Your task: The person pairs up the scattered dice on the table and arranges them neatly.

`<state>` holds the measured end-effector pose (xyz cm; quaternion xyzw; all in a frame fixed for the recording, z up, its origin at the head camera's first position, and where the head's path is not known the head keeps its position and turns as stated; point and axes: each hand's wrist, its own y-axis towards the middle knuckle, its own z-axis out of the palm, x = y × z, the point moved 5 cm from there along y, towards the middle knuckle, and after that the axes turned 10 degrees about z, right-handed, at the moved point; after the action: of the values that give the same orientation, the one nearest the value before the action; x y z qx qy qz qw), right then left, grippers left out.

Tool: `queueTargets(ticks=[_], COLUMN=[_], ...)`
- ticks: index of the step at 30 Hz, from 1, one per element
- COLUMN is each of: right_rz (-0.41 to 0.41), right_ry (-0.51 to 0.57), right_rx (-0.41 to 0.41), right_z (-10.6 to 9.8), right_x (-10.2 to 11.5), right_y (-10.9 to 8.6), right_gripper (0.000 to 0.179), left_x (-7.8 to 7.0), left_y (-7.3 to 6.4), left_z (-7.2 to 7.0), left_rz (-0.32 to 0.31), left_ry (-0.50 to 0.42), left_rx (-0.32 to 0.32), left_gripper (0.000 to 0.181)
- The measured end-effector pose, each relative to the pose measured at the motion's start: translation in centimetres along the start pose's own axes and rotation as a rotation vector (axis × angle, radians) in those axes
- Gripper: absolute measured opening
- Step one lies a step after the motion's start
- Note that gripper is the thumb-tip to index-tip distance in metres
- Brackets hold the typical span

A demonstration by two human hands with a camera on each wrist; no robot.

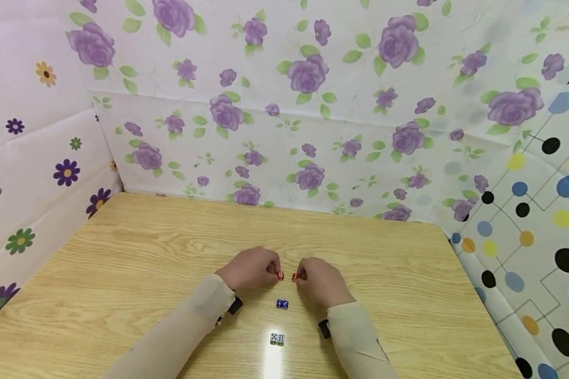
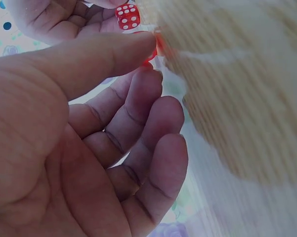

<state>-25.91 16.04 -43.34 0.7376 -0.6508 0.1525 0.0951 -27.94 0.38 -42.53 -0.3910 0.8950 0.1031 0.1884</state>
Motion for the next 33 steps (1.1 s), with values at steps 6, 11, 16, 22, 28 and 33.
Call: queueTargets(ticks=[6,11,16,22,28,33], right_rz=[-0.010,0.001,0.005,0.004,0.000,-0.004], right_ry=[0.004,0.008,0.005,-0.015,-0.035,-0.030], right_rx=[0.014,0.021,0.017,-0.005,-0.036,-0.033], right_z=[0.34,0.43,0.37,0.37,0.05,0.02], right_x=[0.58,0.76,0.75,0.57,0.47,0.54], right_y=[-0.20,-0.33,-0.26,-0.08,-0.05,0.07], right_gripper=[0.009,0.009,0.009,0.007,0.008,0.008], left_x=[-0.13,-0.16,-0.13,-0.14,0.32,0.34], left_y=[-0.08,-0.12,0.09,0.14,0.15,0.21], left_z=[-0.05,0.04,0.19,0.14,-0.06,0.00], left_rz=[0.001,-0.004,0.006,0.010,-0.021,-0.016], left_ry=[0.003,-0.008,0.012,0.016,-0.013,-0.012], left_rx=[0.009,0.014,0.002,-0.007,-0.033,-0.027], left_gripper=[0.006,0.008,0.010,0.012,0.011,0.011])
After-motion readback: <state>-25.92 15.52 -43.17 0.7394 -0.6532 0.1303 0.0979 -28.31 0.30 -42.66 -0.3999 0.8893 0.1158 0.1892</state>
